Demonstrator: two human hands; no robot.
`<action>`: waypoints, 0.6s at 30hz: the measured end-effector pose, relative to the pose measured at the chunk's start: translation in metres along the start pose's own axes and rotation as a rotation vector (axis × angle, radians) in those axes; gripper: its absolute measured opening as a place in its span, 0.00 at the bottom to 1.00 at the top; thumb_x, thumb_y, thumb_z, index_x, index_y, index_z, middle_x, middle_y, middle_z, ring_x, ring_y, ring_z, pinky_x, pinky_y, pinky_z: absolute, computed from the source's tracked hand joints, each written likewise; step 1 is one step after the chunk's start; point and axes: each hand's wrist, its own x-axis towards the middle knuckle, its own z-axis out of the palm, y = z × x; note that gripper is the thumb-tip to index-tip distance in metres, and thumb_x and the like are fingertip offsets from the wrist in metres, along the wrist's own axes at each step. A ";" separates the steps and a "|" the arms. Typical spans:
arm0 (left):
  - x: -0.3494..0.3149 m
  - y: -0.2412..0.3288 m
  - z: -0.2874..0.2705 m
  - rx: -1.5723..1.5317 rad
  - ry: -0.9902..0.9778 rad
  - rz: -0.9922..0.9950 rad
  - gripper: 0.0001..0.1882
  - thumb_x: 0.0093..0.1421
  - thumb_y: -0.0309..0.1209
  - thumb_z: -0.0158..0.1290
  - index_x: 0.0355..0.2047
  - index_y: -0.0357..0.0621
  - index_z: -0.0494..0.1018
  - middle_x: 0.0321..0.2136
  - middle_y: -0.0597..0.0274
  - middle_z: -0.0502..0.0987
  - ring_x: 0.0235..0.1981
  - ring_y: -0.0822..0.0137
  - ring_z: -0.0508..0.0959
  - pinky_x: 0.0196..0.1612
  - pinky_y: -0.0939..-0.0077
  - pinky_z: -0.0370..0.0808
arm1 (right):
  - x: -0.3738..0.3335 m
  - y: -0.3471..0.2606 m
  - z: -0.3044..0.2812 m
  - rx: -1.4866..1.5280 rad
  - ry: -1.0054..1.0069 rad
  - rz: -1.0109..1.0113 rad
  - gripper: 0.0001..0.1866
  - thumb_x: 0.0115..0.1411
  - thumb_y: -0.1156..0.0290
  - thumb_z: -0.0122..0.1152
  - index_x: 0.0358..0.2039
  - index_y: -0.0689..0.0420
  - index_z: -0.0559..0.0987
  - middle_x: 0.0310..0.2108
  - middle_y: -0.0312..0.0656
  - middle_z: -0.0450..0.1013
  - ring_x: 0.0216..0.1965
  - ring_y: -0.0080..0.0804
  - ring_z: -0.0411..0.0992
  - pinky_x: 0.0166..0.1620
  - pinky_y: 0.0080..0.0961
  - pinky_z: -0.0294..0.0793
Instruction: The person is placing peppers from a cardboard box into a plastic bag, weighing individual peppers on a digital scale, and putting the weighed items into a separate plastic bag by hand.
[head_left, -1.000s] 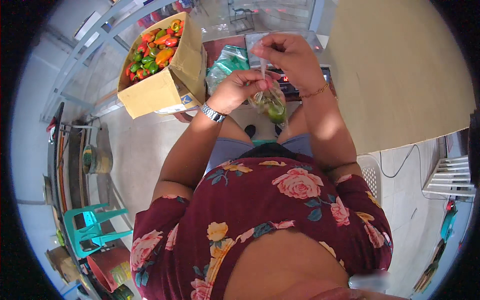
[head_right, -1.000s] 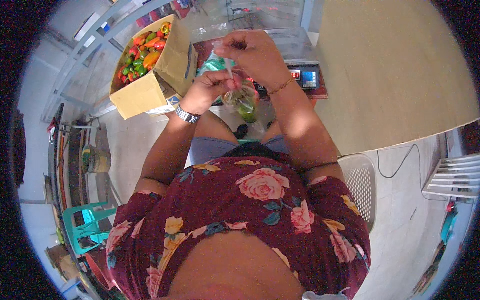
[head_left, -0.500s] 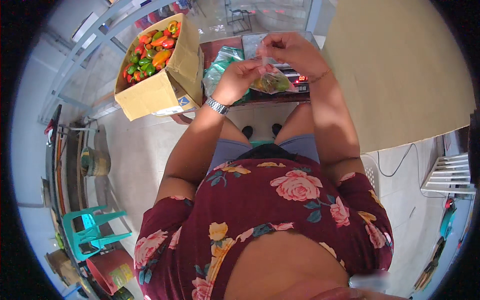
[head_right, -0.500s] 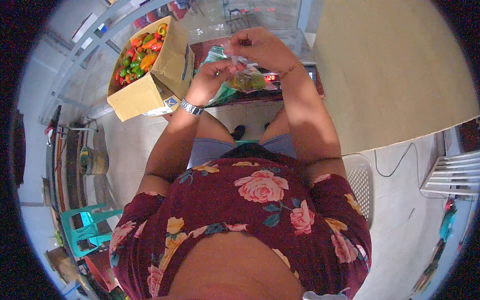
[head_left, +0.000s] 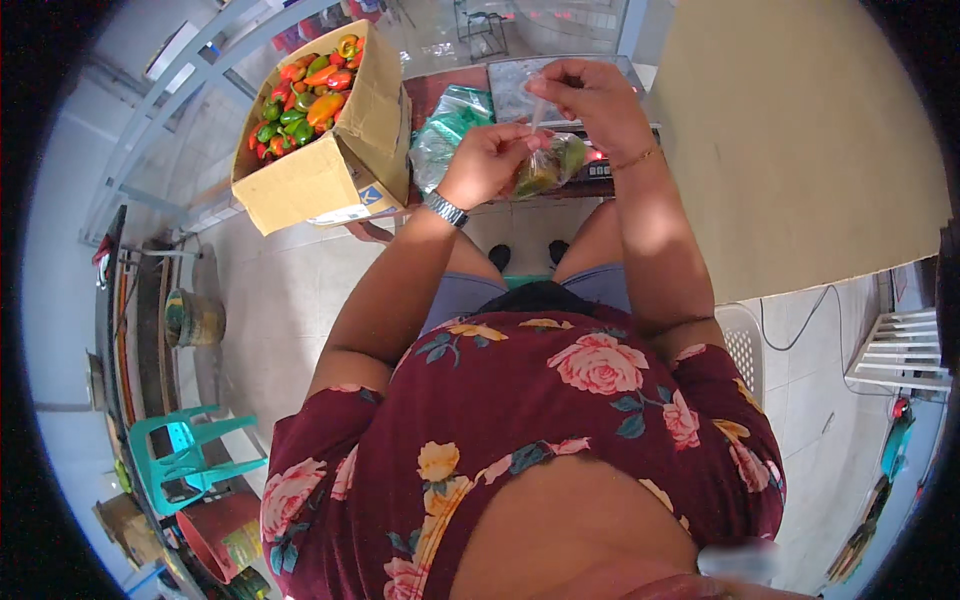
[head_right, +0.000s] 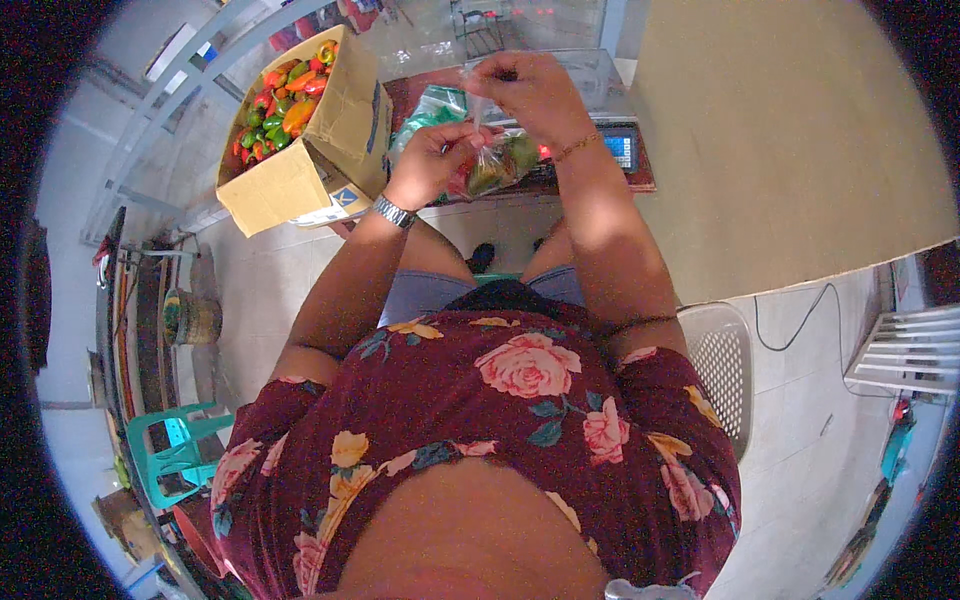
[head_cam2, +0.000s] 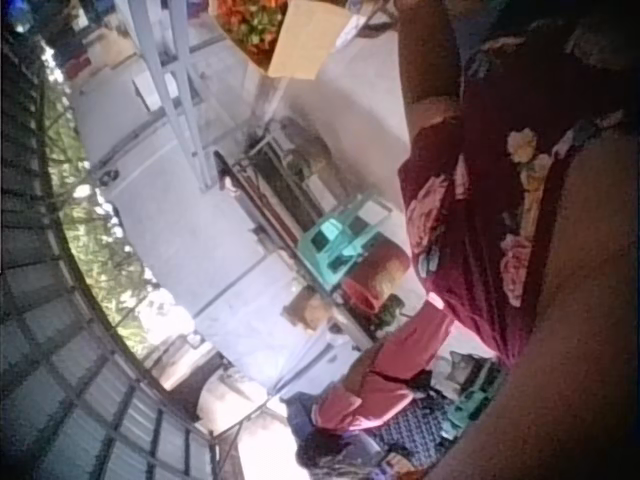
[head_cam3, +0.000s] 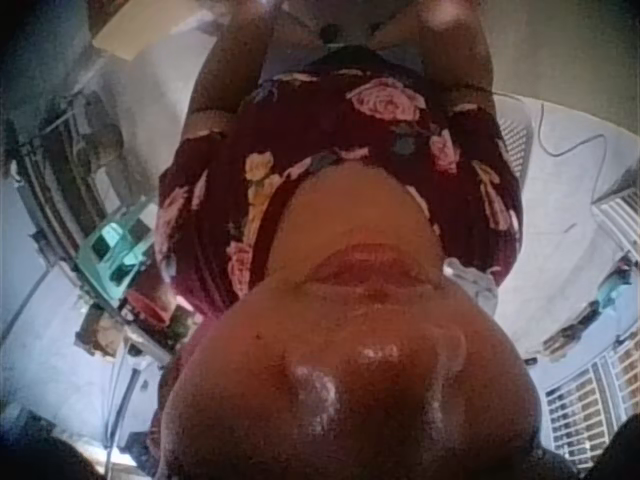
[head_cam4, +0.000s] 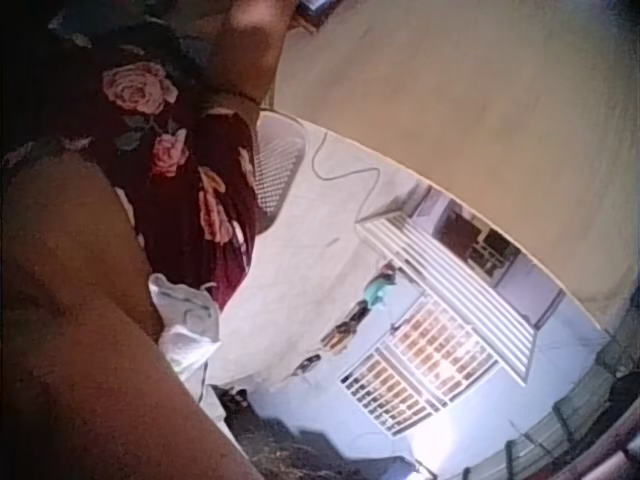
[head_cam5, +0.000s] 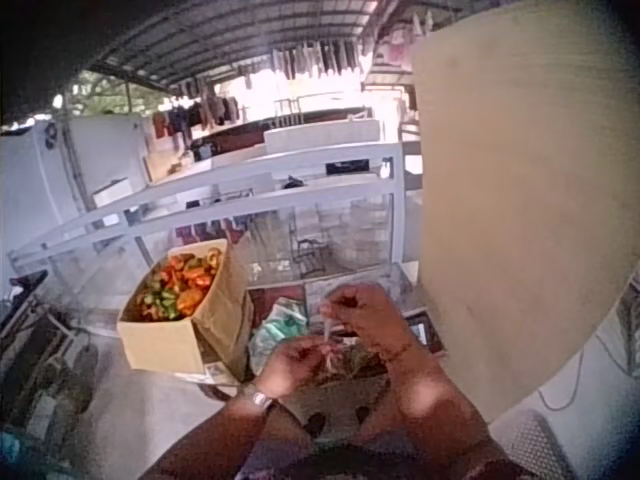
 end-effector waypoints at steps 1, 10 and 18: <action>0.002 0.003 0.001 0.069 0.021 0.121 0.10 0.58 0.29 0.50 0.36 0.37 0.76 0.28 0.62 0.79 0.28 0.75 0.77 0.35 0.84 0.73 | 0.004 0.001 -0.002 -0.004 0.004 -0.001 0.09 0.51 0.69 0.64 0.28 0.62 0.79 0.18 0.29 0.67 0.19 0.14 0.59 0.23 0.13 0.58; 0.011 0.002 -0.032 -0.721 -0.001 -0.090 0.12 0.59 0.25 0.44 0.39 0.29 0.72 0.44 0.51 0.73 0.45 0.67 0.73 0.50 0.73 0.69 | 0.015 0.000 -0.045 0.411 0.342 -0.228 0.15 0.60 0.64 0.49 0.46 0.56 0.71 0.33 0.36 0.69 0.29 0.20 0.63 0.33 0.19 0.63; 0.014 0.003 -0.028 -1.103 0.006 0.005 0.13 0.62 0.31 0.43 0.40 0.32 0.69 0.47 0.48 0.71 0.50 0.63 0.69 0.54 0.69 0.66 | -0.051 0.086 0.034 1.264 -0.031 0.327 0.28 0.62 0.47 0.39 0.56 0.51 0.60 0.50 0.41 0.66 0.52 0.36 0.64 0.55 0.38 0.61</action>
